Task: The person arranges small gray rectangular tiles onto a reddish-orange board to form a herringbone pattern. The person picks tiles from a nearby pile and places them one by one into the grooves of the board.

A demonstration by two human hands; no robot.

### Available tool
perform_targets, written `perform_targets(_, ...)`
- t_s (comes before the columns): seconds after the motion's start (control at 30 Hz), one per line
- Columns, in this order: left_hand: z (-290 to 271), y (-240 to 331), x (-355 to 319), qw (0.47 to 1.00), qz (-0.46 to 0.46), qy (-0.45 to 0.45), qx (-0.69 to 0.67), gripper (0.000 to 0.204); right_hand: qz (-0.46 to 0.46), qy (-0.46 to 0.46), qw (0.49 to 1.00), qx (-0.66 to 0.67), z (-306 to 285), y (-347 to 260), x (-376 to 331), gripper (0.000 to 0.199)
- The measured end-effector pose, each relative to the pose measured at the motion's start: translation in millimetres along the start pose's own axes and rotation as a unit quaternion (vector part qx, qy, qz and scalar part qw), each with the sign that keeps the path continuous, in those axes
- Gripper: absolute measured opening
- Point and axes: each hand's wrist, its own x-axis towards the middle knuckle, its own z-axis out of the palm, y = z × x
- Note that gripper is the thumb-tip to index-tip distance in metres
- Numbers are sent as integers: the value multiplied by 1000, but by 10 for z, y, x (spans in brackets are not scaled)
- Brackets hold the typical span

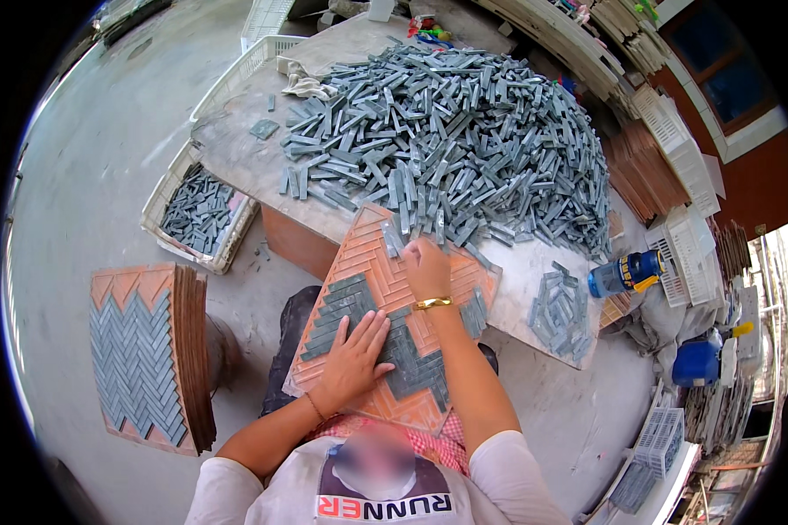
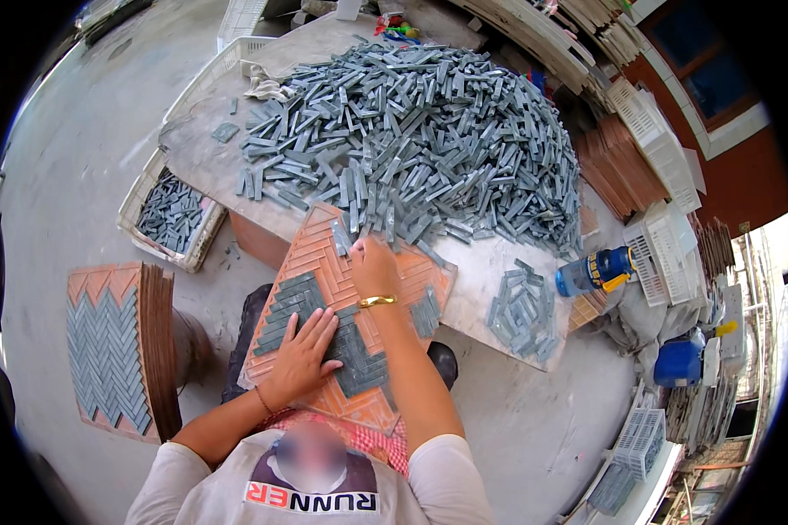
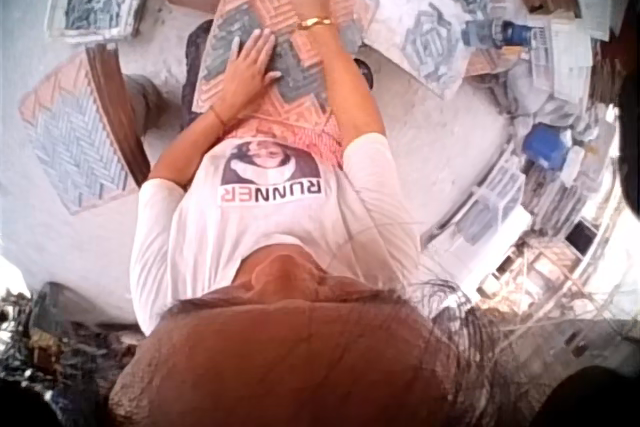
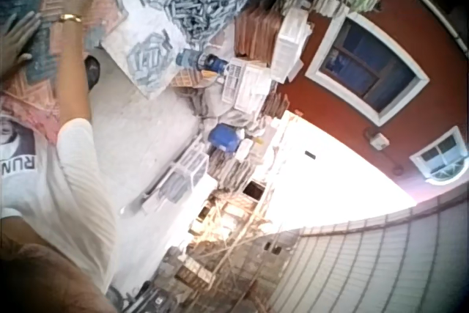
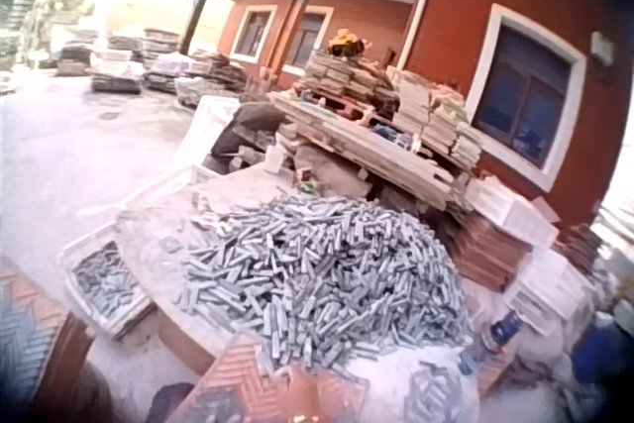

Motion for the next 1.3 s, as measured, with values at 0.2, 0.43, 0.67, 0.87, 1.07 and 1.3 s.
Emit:
perform_targets(0.2,-2,24,-45,1000,-8,7,-8,78,98,-141,981,91,-521,-118,-389,10)
perform_targets(0.43,57,33,-69,1000,9,10,14,78,-57,-186,980,37,-739,-89,-530,19)
perform_targets(0.67,58,60,-43,1000,-14,6,19,79,-113,-225,967,49,-621,-39,-389,15)
perform_targets(0.87,52,86,27,999,-23,-8,21,83,-92,-188,977,53,-586,-6,-431,14)
perform_targets(1.07,58,105,45,999,-36,-8,30,84,87,-171,979,70,-598,-187,-501,15)
perform_targets(1.3,74,101,25,999,-39,-16,25,84,51,-99,994,5,-434,-199,-681,16)
